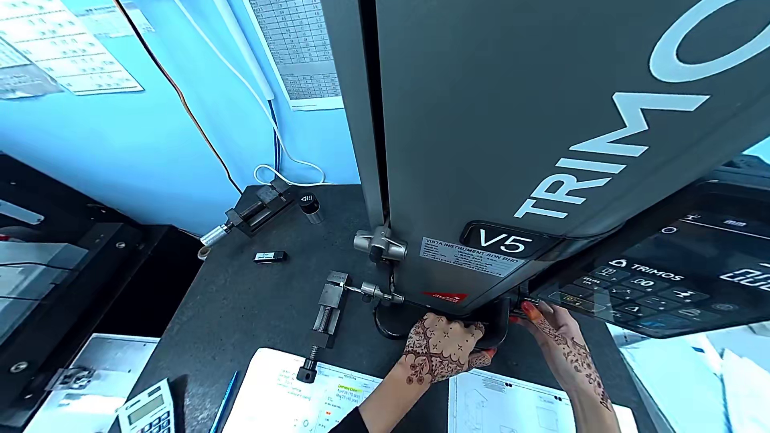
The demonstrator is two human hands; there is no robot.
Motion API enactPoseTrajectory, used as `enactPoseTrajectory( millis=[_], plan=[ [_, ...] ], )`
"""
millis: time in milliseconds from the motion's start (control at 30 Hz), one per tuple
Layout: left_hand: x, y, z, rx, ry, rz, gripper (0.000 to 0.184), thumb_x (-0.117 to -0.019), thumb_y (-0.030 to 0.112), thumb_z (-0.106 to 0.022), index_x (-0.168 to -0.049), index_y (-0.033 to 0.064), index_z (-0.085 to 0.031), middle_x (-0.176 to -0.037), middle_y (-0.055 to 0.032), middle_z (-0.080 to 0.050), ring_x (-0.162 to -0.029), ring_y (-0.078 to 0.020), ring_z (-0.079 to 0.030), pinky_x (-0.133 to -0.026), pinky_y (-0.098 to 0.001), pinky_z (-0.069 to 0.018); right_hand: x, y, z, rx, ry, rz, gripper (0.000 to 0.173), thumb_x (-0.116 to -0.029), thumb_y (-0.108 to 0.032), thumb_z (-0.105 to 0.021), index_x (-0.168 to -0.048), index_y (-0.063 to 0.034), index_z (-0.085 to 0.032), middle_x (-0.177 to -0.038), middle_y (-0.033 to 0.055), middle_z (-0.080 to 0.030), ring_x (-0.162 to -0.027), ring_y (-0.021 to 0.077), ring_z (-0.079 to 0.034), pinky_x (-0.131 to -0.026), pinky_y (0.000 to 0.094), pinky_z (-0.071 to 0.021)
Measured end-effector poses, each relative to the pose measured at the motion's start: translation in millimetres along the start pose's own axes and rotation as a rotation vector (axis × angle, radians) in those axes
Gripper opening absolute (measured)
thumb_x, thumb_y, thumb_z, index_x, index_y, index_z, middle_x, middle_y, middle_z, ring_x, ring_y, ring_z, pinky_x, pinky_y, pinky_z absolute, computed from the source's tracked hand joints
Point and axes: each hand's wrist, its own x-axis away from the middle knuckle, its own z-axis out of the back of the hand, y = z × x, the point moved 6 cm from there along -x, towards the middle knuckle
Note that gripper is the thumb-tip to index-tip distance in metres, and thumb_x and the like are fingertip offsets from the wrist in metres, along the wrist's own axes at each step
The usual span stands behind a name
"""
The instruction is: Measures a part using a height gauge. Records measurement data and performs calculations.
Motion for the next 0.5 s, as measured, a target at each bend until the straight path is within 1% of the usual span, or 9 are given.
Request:
enactPoseTrajectory(
  millis=[67,133,200,300,400,500],
  plan=[
    [0.0,0.2,0.4,0.004,-0.004,0.002,0.052,-0.1068,0.05,-0.039,-0.132,0.0129,-0.064,-0.102,-0.0202,-0.073,-0.095,-0.0411,-0.07,-0.082,-0.0579,-0.0515,-0.4,0.8,0.0,-0.005,-0.004,0.003,0.067,-0.0904,-0.042,-0.071,-0.139,-0.0022,-0.046,-0.117,0.0044,-0.069,-0.096,0.0122,-0.072,-0.083,0.0296,-0.0622],
    [-0.4,-0.4,0.2,0.007,-0.022,0.007,0.052,-0.1071,0.051,-0.038,-0.134,0.0133,-0.063,-0.103,-0.0205,-0.072,-0.096,-0.0414,-0.07,-0.084,-0.0576,-0.0515,-0.2,0.1,-1.1,-0.007,-0.002,0.002,0.068,-0.0908,-0.041,-0.07,-0.14,-0.0021,-0.045,-0.118,0.0038,-0.069,-0.096,0.0111,-0.072,-0.083,0.0288,-0.062],
    [-0.5,-0.9,-0.8,0.0,-0.016,0.004,0.053,-0.1069,0.051,-0.038,-0.135,0.0136,-0.063,-0.103,-0.0204,-0.073,-0.095,-0.0412,-0.07,-0.083,-0.0571,-0.0518,0.3,0.8,-1.2,0.0,0.009,-0.006,0.065,-0.093,-0.038,-0.068,-0.141,-0.0016,-0.044,-0.119,0.0037,-0.068,-0.095,0.01,-0.072,-0.082,0.0282,-0.0618],
    [-0.8,-1.2,-0.8,-0.002,-0.033,0.007,0.054,-0.1069,0.052,-0.037,-0.137,0.0139,-0.062,-0.104,-0.0208,-0.072,-0.096,-0.0415,-0.07,-0.084,-0.0575,-0.0515,0.1,1.2,-1.9,-0.012,0.028,-0.002,0.059,-0.0943,-0.035,-0.066,-0.138,-0.0016,-0.045,-0.114,0.0028,-0.069,-0.093,0.0097,-0.072,-0.081,0.0276,-0.062],
    [-1.0,-1.5,-1.3,-0.003,-0.013,0.01,0.053,-0.1067,0.051,-0.038,-0.136,0.0143,-0.063,-0.102,-0.0203,-0.073,-0.094,-0.0407,-0.07,-0.082,-0.0568,-0.0516,-0.6,2.7,-1.9,-0.022,0.036,-0.007,0.061,-0.0928,-0.037,-0.067,-0.138,-0.0018,-0.046,-0.114,0.0023,-0.069,-0.092,0.0101,-0.072,-0.081,0.0279,-0.062],
    [-0.6,-1.3,-1.1,-0.002,-0.02,0.013,0.053,-0.1069,0.051,-0.037,-0.136,0.0144,-0.062,-0.103,-0.0201,-0.072,-0.095,-0.0405,-0.07,-0.083,-0.0569,-0.0514,-1.3,4.4,-1.3,-0.02,0.036,-0.015,0.064,-0.0922,-0.04,-0.068,-0.138,-0.0022,-0.045,-0.115,0.0025,-0.068,-0.093,0.01,-0.072,-0.082,0.0285,-0.0618]
  ],
)
